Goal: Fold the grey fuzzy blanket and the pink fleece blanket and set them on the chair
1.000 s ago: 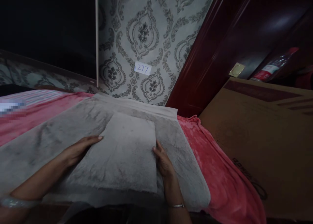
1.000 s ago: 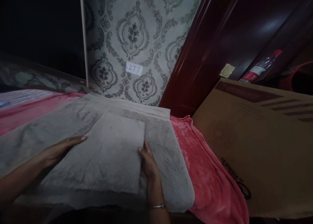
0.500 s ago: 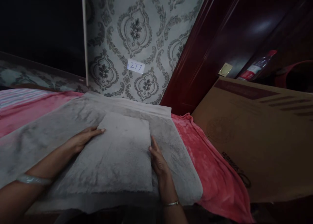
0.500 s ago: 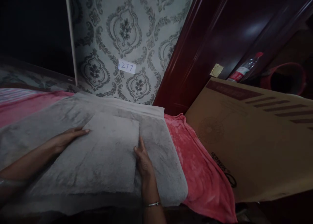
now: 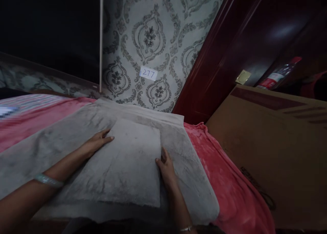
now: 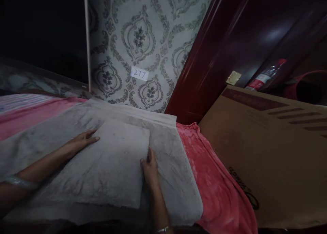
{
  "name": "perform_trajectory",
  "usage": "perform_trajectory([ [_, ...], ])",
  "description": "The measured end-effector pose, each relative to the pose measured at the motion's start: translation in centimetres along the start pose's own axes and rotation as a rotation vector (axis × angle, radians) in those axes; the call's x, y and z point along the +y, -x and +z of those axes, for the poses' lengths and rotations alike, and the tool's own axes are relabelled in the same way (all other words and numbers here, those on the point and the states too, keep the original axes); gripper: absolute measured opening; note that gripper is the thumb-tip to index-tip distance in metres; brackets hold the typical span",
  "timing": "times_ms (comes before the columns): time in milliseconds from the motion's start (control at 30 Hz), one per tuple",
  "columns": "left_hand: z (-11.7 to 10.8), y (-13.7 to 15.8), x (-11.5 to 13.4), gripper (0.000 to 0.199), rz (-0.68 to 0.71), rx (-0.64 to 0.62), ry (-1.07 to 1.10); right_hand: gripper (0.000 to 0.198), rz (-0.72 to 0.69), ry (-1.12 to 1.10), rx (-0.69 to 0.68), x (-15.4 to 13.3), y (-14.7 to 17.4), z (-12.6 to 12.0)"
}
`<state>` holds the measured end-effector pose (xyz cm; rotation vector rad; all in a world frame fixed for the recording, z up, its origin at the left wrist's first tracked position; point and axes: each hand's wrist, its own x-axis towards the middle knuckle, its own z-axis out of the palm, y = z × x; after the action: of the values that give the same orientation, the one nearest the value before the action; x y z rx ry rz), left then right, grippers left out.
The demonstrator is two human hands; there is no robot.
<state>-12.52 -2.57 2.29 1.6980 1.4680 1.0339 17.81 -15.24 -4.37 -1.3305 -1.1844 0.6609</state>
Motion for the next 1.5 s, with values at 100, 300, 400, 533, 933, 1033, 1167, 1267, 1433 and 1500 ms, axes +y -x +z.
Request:
perform_trajectory([
  [100, 0.1, 0.2, -0.1, 0.074, 0.188, 0.051, -0.216, 0.063, -0.242, 0.374, 0.081, -2.0, 0.5, 0.2],
  [300, 2.0, 1.9, 1.2, 0.068, 0.581, -0.426, -0.442, 0.049, -0.586, 0.721, -0.657, -7.3, 2.7, 4.1],
  [400, 2.9, 1.4, 0.9, 0.066, 0.664, -0.612, -0.633, 0.055, -0.564, 0.796, -0.830, -7.9, 3.5, 5.1],
  [533, 3.5, -1.4, 0.8, 0.067, 0.651, -0.652, -0.772, 0.055, -0.500, 0.813, -0.870, -7.7, 3.7, 4.9],
  [933, 6.5, -11.4, 0.9, 0.067, 0.441, -0.550, -0.771, 0.059, -0.460, 0.754, -0.869, -7.6, 3.4, 4.9],
  [1033, 6.7, -11.8, 1.4, 0.066, 0.410, -0.517, -0.779, 0.061, -0.464, 0.720, -0.848, -7.5, 3.4, 4.9],
  [1167, 6.3, -10.5, 2.5, 0.069, 0.384, -0.411, -0.782, 0.058, -0.480, 0.732, -0.826, -7.4, 3.5, 5.0],
  [1267, 5.0, -7.7, 3.1, 0.071, 0.391, -0.382, -0.785, 0.057, -0.465, 0.745, -0.825, -7.5, 3.6, 5.0],
  [1433, 1.6, 0.3, 2.2, 0.065, 0.641, -0.520, -0.731, 0.056, -0.489, 0.757, -0.816, -7.4, 3.7, 4.9],
  [1500, 0.6, 3.3, 1.2, 0.063, 0.715, -0.569, -0.682, 0.057, -0.510, 0.756, -0.807, -7.3, 3.8, 4.9],
])
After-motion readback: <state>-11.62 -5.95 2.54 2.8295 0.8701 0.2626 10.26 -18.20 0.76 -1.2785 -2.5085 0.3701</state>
